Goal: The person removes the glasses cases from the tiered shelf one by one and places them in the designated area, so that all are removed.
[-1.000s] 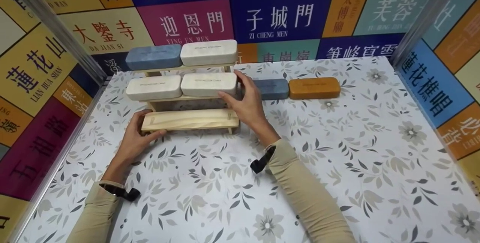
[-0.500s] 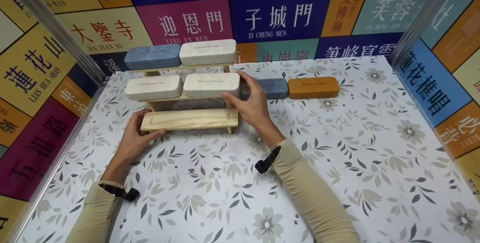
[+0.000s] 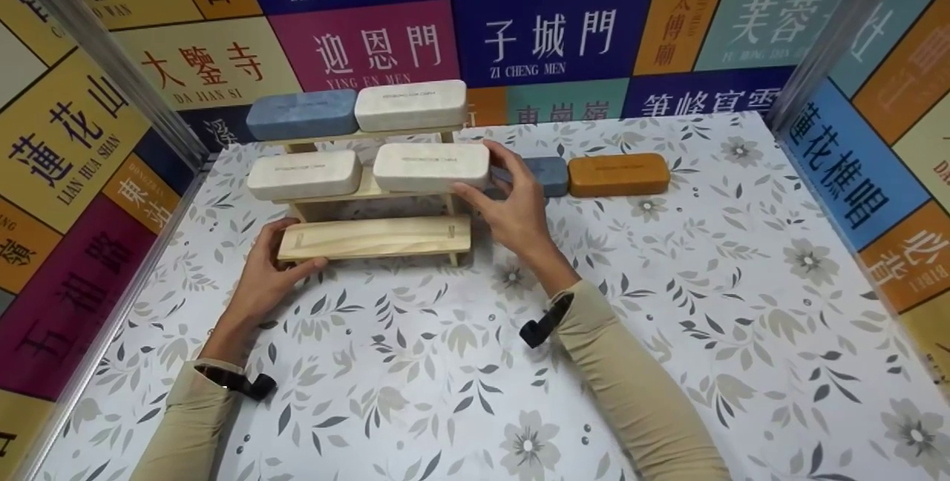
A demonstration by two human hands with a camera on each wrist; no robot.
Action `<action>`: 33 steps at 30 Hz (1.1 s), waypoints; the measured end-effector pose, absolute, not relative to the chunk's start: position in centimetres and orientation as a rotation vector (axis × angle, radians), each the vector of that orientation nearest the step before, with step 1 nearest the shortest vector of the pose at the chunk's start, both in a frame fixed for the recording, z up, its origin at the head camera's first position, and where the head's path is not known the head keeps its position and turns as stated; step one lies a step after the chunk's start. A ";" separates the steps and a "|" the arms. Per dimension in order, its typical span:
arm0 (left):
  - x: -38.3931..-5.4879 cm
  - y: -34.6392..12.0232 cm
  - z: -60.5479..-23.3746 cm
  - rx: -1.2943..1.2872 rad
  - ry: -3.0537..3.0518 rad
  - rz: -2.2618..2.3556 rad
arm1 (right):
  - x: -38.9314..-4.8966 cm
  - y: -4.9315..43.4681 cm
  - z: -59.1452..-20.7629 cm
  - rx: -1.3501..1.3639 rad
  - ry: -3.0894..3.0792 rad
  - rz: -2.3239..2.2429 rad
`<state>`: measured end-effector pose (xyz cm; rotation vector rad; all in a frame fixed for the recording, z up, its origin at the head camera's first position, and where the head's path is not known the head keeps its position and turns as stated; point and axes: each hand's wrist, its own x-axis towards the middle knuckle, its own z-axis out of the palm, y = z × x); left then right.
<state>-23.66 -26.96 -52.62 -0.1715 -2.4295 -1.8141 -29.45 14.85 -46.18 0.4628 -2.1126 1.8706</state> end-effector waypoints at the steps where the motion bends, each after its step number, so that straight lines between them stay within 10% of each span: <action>1: -23.7 -27.0 -52.6 -0.170 -2.428 -1.812 | -29.5 15.0 -46.2 0.480 -2.105 1.880; 33: -23.7 -27.0 -52.7 -0.173 -2.443 -1.789 | -27.9 22.9 -46.2 0.476 -2.029 2.035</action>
